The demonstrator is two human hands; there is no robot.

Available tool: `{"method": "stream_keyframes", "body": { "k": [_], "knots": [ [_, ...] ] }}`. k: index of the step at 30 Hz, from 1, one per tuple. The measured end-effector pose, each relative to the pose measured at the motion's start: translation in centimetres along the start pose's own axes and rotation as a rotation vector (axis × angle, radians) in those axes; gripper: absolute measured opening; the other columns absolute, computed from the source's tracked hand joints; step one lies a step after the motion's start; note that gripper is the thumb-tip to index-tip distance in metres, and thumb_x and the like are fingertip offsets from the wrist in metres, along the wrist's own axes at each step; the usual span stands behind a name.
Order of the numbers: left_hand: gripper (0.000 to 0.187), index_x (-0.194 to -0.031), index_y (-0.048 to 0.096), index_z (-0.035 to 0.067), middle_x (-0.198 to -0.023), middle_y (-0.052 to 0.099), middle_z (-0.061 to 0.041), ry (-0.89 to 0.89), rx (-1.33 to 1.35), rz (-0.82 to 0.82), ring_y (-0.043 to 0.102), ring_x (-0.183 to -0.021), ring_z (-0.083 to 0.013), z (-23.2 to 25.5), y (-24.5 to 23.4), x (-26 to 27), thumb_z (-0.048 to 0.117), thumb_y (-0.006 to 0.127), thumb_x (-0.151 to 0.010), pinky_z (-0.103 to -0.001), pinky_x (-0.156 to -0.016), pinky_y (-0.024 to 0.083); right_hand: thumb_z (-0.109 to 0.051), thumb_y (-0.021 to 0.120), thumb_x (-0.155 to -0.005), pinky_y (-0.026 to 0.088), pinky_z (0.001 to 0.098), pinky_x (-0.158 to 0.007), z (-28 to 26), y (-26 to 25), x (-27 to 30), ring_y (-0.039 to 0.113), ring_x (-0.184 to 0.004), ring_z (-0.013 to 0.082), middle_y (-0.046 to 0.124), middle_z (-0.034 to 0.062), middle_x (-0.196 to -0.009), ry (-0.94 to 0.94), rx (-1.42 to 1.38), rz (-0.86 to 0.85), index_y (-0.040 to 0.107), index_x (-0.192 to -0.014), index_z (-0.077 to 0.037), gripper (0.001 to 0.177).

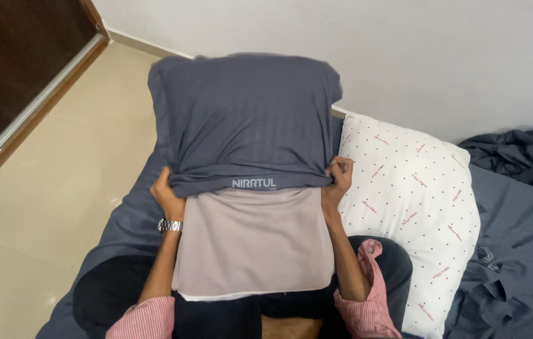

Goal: The person sits on a bed and inserts a pillow into a dark blue pillowcase. They align the corners, pull the case over the pillow, and smooth the fabric to fit snugly.

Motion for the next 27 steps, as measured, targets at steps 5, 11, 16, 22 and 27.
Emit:
{"method": "stream_keyframes", "body": {
  "k": [5,11,16,22,27],
  "knots": [
    [0.051,-0.129,0.048,0.003,-0.113,0.067,-0.022,-0.439,0.126,-0.628,0.064,-0.111,-0.0367,-2.5,4.1,0.5,0.015,0.073,-0.086,-0.042,-0.088,0.051,0.013,0.075,-0.062,0.046,0.0382,-0.089,-1.6,1.1,0.3,0.054,-0.099,0.0317,0.047,0.0181,-0.106,0.032,0.249,-0.178,0.068,-0.095,0.005,0.034],
    [0.073,-0.141,0.033,0.010,-0.129,0.062,-0.024,-0.608,0.356,-0.998,0.060,-0.117,-0.0321,-1.7,2.7,0.4,0.016,0.077,-0.082,-0.045,-0.095,0.052,0.001,0.072,-0.083,0.048,0.0344,-0.090,2.9,1.6,1.7,0.059,-0.098,0.0253,0.059,0.0135,-0.110,0.340,-0.021,-0.643,0.059,-0.118,0.000,0.037],
    [0.064,-0.119,0.057,-0.001,-0.115,0.069,-0.024,-0.301,0.059,-0.567,0.067,-0.111,-0.0374,-0.8,4.1,0.5,0.016,0.091,-0.068,-0.043,-0.092,0.054,-0.008,0.079,-0.078,0.052,0.0389,-0.074,5.1,2.2,2.4,0.061,-0.081,0.0352,0.067,0.0209,-0.086,0.521,0.156,-0.842,0.063,-0.104,0.001,0.032],
    [0.034,-0.107,0.071,-0.001,-0.100,0.072,-0.024,-0.142,-0.096,-0.160,0.067,-0.090,-0.0420,-1.6,3.1,1.3,0.004,0.082,-0.074,-0.044,-0.082,0.051,0.003,0.072,-0.068,0.047,0.0454,-0.069,0.5,1.5,2.7,0.062,-0.077,0.0439,0.064,0.0213,-0.083,0.056,0.405,-0.303,0.066,-0.090,0.002,0.023],
    [0.011,-0.093,0.061,0.000,-0.089,0.064,-0.018,-0.300,0.061,-0.152,0.062,-0.080,-0.0333,0.5,1.1,-0.6,-0.004,0.068,-0.085,-0.041,-0.076,0.048,0.005,0.073,-0.077,0.048,0.0421,-0.071,-1.9,0.1,0.9,0.060,-0.075,0.0347,0.058,0.0145,-0.080,0.103,0.438,-0.129,0.058,-0.081,0.000,0.016]
  ]
}}
Point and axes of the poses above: each hand's wrist, its own x-axis away from the middle knuckle, its own y-axis out of the palm, z = x × y, the point moved 6 cm from there along -x, towards the middle knuckle
